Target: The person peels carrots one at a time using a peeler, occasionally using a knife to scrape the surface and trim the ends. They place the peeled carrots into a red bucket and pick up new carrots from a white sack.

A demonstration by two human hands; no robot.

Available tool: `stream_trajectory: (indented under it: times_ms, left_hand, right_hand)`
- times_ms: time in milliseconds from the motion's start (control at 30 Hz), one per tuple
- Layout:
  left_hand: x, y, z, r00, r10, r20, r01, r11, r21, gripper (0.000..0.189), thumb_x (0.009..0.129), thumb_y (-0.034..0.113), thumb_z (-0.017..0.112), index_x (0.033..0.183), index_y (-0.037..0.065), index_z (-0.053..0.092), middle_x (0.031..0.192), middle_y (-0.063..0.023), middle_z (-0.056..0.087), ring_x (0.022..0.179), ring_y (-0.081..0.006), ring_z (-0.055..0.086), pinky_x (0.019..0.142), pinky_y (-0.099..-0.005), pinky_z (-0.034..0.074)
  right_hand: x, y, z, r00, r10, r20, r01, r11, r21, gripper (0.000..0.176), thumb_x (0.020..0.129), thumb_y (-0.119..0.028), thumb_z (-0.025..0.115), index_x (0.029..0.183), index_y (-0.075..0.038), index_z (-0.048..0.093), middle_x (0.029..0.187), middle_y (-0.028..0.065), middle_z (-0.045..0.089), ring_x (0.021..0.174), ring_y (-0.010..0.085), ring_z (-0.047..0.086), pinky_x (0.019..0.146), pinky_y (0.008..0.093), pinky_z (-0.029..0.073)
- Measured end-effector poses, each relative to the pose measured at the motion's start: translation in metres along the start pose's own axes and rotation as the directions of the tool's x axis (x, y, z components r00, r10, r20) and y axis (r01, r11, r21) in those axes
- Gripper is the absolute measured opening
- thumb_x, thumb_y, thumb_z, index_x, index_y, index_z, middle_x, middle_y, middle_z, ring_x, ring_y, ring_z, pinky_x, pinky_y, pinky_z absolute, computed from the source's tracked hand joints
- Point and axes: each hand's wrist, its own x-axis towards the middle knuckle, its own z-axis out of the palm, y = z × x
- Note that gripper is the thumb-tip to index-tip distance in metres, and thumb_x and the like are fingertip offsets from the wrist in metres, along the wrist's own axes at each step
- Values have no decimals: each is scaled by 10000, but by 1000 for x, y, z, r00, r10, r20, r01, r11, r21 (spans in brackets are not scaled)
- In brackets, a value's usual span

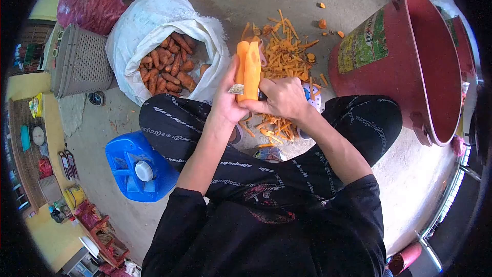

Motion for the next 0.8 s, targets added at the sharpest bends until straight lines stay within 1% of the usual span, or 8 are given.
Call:
stream_trajectory:
  times_ms: [200,300,333,400,500,600,700,800]
  left_hand:
    - [6,4,-13,995,-102,10,102,994,-42,378,944,393,451,1109,75,573,972,-97,645,858,-231,632,772,-364,517]
    - [5,3,-16,990,-7,-142,-2,998,-60,404,933,426,458,1108,81,573,995,-88,642,887,-230,626,772,-392,516]
    - [4,10,-13,991,-4,-131,-14,991,-134,445,922,472,457,1123,90,566,928,-53,631,855,-193,611,753,-398,503]
    - [-2,17,-4,978,171,-118,-167,985,46,458,930,468,449,1140,70,534,904,-32,596,805,-159,580,721,-336,493]
    - [-2,24,-5,968,248,-37,-237,954,184,504,925,495,440,1183,69,512,874,-17,578,791,-129,558,725,-327,474]
    - [-5,22,-2,983,181,-32,-173,971,162,510,920,510,435,1210,98,515,856,0,586,780,-112,555,746,-340,457]
    - [-5,21,-1,991,133,-31,-127,981,149,513,924,499,430,1220,88,510,862,-4,588,778,-116,556,745,-342,458]
    - [-5,20,-1,994,105,-30,-99,983,153,505,931,480,424,1220,75,508,863,-12,590,778,-120,559,733,-345,465]
  right_hand:
    - [-2,-3,0,995,-81,-51,79,996,-45,557,762,-593,599,585,-74,501,453,70,509,416,215,569,388,320,433]
    - [-3,-1,-1,981,-117,-154,124,992,36,517,752,-554,632,617,-63,544,508,69,543,475,221,592,439,327,451]
    - [-2,1,-4,989,-71,-128,90,984,152,500,758,-533,640,631,-57,557,519,68,547,477,218,589,447,328,449]
    - [-4,4,-15,998,6,-57,16,924,383,464,769,-490,655,659,-45,582,540,67,555,483,213,584,463,330,445]
    - [-13,9,-7,825,472,311,-541,501,675,508,887,-480,528,665,-24,571,536,40,507,445,153,470,447,289,373]
    - [-6,13,-11,548,570,613,-735,-23,678,618,909,-576,400,725,-11,572,520,10,419,456,132,410,443,272,335]
    - [0,10,-8,492,442,750,-740,-240,628,629,929,-592,294,795,-30,541,501,-12,343,432,104,357,454,255,336]
    - [5,8,-8,457,529,715,-731,-235,641,543,936,-540,362,921,-27,539,539,-14,358,459,98,383,456,258,342]
